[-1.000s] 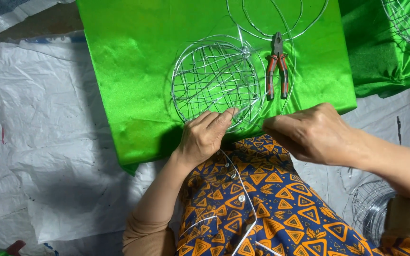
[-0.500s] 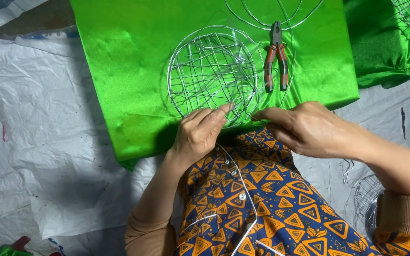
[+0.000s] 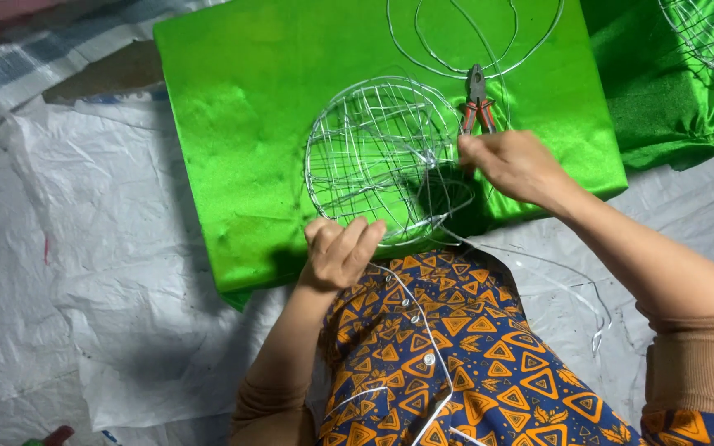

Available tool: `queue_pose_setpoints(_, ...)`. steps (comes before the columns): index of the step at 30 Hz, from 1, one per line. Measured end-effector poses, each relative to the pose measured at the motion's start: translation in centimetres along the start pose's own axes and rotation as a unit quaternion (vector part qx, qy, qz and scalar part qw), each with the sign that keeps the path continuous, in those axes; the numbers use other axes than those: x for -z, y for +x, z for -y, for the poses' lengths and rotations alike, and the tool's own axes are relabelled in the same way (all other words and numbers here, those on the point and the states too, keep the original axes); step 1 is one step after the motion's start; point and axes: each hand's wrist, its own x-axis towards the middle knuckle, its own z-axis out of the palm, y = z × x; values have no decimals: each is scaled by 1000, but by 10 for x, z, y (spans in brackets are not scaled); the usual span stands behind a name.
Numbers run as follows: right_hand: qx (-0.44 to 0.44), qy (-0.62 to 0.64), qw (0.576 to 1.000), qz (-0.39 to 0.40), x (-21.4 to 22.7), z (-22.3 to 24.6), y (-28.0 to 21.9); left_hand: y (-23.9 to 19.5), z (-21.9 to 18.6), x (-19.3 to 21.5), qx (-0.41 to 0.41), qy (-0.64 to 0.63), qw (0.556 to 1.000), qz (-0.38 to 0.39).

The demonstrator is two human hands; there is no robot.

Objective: The person assembles a wire frame by hand and with pliers. They wrap thin wire around circular metal structures, securing the connections by twisting the wire and using pliers to cut it to size.

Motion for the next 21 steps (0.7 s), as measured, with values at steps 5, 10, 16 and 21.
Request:
queue_pose_setpoints(5, -42, -40, 979, 195, -11, -6, 35, -6, 11, -1, -35, 26, 999, -5)
queue_pose_setpoints(10, -19, 122, 976, 178, -17, -24, 46, -23, 26, 14, 36, -44, 998, 21)
queue_pose_setpoints(16, 17, 338, 935, 109, -15, -23, 42, -33, 37, 22, 227, -121, 966, -30)
queue_pose_setpoints(21, 37, 461, 878, 123, -20, -38, 49, 58, 49, 34, 576, -232, 751, 225)
